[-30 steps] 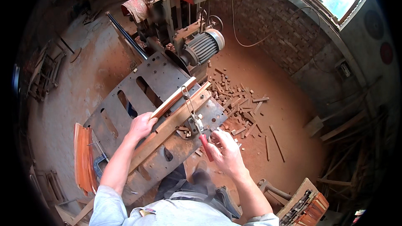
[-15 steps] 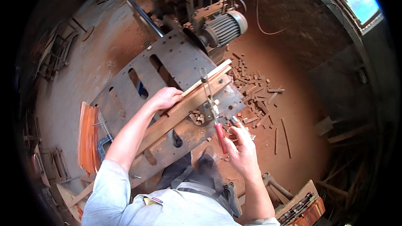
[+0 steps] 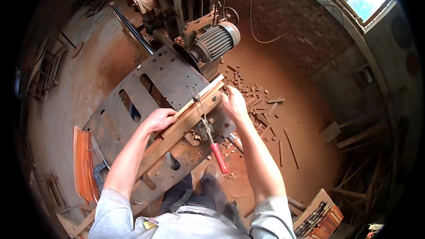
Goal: The person repeatedly feeds small wooden pieces into a stationary spindle sander to shape their edges. They use a clamp to hold the wood against the machine, then remove and set the finished pieces aside on a nearby table. The process is repeated for multiple pieces throughout the clip.
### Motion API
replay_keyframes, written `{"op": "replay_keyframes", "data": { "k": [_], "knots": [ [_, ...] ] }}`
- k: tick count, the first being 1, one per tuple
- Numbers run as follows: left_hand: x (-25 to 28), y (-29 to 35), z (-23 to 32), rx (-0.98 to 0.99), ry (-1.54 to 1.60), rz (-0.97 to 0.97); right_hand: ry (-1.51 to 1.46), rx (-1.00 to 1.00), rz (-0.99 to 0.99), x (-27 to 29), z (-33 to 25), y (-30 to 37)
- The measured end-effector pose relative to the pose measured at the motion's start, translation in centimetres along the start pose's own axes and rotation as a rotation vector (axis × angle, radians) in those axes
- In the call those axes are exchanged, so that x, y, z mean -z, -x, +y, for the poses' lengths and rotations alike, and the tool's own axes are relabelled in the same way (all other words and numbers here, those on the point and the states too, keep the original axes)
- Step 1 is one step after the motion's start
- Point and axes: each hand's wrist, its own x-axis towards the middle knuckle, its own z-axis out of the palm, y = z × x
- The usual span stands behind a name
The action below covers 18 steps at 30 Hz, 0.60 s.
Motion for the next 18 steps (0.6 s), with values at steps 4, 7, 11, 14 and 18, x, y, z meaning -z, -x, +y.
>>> {"op": "replay_keyframes", "data": {
  "k": [4,7,11,14,18],
  "knots": [
    [-0.5,-0.2,-0.6,-0.105,-0.089,0.056,-0.212,-0.092,0.035,-3.6,3.2,-4.2],
    [-1.3,0.5,-1.2,-0.102,-0.095,0.136,-0.128,-0.145,-0.05,-4.2,2.2,-4.3],
    [-2.2,1.8,1.7,-0.062,-0.187,0.256,-0.079,-0.181,-0.024,-3.5,1.7,-3.9],
    [-4.4,3.7,3.1,-0.133,-0.299,0.4,-0.169,-0.138,0.004,-3.5,2.1,-3.4],
    [-7.3,5.0,2.6,-0.12,-0.542,0.502,-0.208,-0.12,-0.101,-0.5,-4.6,1.3]
  ]
}}
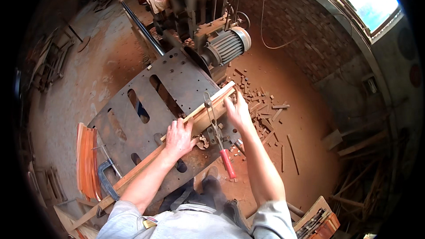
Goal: The person repeatedly feeds small wooden pieces into a stationary spindle sander to shape their edges. They use a clamp to hold the wood against the machine, then remove and set the finished pieces aside on a nearby table. The process is repeated for multiple pieces throughout the clip.
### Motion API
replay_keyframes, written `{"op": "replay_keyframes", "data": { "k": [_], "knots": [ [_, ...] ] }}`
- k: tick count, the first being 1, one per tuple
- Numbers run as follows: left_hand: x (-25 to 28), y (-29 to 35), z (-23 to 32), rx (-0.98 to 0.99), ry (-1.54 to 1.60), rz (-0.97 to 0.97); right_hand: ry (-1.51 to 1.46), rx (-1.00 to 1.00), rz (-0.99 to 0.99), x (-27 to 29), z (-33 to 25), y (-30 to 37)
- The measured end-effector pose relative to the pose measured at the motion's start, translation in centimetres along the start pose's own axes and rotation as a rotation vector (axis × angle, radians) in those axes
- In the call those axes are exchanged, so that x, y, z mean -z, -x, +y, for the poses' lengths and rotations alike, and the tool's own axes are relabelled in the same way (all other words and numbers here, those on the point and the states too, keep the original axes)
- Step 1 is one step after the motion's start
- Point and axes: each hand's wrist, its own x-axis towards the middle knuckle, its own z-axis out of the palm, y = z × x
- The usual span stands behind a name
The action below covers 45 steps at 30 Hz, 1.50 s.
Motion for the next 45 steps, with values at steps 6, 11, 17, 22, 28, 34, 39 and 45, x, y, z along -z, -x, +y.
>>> {"op": "replay_keyframes", "data": {
  "k": [6,11,17,22,28,34,39,45],
  "knots": [
    [-0.4,-0.3,1.3,-0.006,0.006,0.064,0.382,0.018,-0.082,-0.2,2.0,16.9],
    [-0.4,0.3,0.1,-0.006,0.024,0.112,0.0,-0.255,-0.146,-3.0,4.3,15.4],
    [-0.5,0.0,0.6,-0.029,-0.004,0.137,-0.086,-0.364,-0.3,-2.3,5.4,15.0],
    [-0.9,-0.3,0.6,0.016,0.037,0.145,-0.021,-0.338,-0.27,-2.0,3.6,14.7],
    [-0.8,-0.7,0.2,0.015,0.013,0.221,0.022,-0.256,-0.289,-2.6,4.1,14.0],
    [-0.5,-0.9,-0.7,-0.006,-0.038,0.274,0.01,-0.158,-0.277,-3.9,4.4,13.6],
    [-1.0,-0.7,-1.1,-0.012,-0.058,0.302,0.013,-0.135,-0.298,-4.6,5.1,13.3],
    [-2.0,-0.7,-0.8,-0.03,-0.083,0.347,0.0,-0.13,-0.288,-4.0,5.5,13.4]
  ]
}}
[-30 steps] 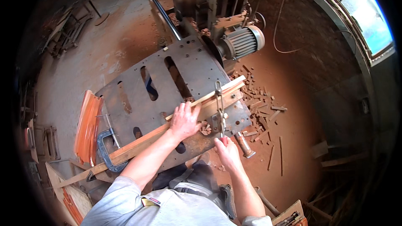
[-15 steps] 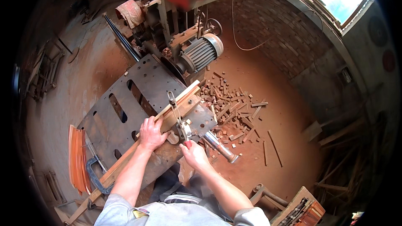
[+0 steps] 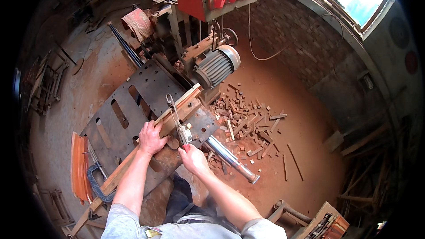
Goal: The person repeatedly feeds small wooden pieces into a stationary spindle sander to shape their edges. They use a clamp to hold the wood against the machine, then remove and set the finished pieces aside on a nearby table. The process is repeated for multiple pieces throughout the clip.
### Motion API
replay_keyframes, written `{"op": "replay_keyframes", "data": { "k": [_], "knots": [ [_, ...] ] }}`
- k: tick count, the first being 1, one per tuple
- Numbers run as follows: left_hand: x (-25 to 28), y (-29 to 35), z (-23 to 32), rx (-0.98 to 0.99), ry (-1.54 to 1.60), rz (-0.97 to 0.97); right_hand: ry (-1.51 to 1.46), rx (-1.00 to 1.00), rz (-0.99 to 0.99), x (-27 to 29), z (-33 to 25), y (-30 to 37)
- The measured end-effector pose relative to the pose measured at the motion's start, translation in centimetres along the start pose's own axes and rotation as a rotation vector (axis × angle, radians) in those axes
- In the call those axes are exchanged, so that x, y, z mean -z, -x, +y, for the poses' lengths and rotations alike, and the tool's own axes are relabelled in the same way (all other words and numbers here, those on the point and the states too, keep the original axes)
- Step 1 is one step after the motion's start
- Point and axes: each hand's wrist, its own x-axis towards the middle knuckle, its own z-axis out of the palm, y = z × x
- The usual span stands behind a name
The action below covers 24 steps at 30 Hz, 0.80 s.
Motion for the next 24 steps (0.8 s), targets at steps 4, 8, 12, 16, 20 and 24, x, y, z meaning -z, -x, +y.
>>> {"op": "replay_keyframes", "data": {
  "k": [4,8,12,16,20,24],
  "knots": [
    [-0.3,0.2,0.0,0.004,-0.008,0.008,-0.003,0.036,-0.007,-0.1,0.5,-0.3],
    [-0.6,0.6,0.0,0.009,-0.039,0.032,-0.009,0.09,-0.01,-0.8,2.0,-1.3],
    [-0.7,0.8,0.1,0.028,-0.042,0.041,-0.019,0.109,-0.031,-1.1,2.7,-2.0],
    [-1.0,1.0,-0.3,0.051,-0.073,0.029,-0.004,0.092,-0.058,-1.1,2.6,-2.5],
    [-2.1,1.4,-1.3,0.049,-0.104,0.058,-0.043,0.077,-0.058,-1.7,2.6,-2.8],
    [-2.7,1.4,-2.1,0.067,-0.104,0.074,-0.081,0.14,-0.035,-2.5,3.3,-3.9]
  ]
}}
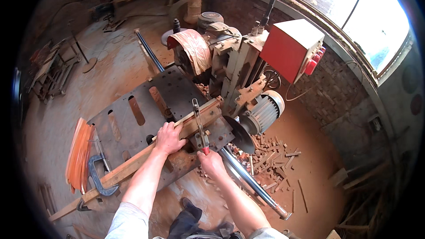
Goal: The person repeatedly feeds small wooden pieces into a stationary spindle sander to shape their edges. They use a clamp to hold the wood against the machine, then remove and set the finished pieces aside on a nearby table. The process is repeated for multiple pieces throughout the clip.
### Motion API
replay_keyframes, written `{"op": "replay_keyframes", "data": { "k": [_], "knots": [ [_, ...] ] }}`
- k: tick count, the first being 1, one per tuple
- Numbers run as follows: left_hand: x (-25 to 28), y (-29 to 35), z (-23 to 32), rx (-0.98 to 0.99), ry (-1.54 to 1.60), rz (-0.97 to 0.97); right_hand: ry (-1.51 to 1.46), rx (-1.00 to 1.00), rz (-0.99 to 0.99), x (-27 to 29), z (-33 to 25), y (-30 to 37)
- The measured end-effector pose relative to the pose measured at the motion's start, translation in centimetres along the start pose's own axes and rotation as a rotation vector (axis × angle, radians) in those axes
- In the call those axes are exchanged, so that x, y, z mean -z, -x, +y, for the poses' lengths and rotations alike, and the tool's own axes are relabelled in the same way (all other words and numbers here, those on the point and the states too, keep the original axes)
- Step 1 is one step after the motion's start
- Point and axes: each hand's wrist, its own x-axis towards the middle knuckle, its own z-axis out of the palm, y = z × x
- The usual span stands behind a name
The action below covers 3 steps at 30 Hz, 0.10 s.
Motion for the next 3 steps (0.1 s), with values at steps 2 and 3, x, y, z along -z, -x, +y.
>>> {"op": "replay_keyframes", "data": {
  "k": [2,3],
  "knots": [
    [-0.3,0.1,-0.7,0.03,-0.001,0.008,-0.006,-0.009,0.033,-0.9,-0.2,-0.7],
    [-0.3,0.1,-1.2,0.05,-0.002,0.014,0.051,-0.001,0.002,-0.6,-0.8,-1.0]
  ]
}}
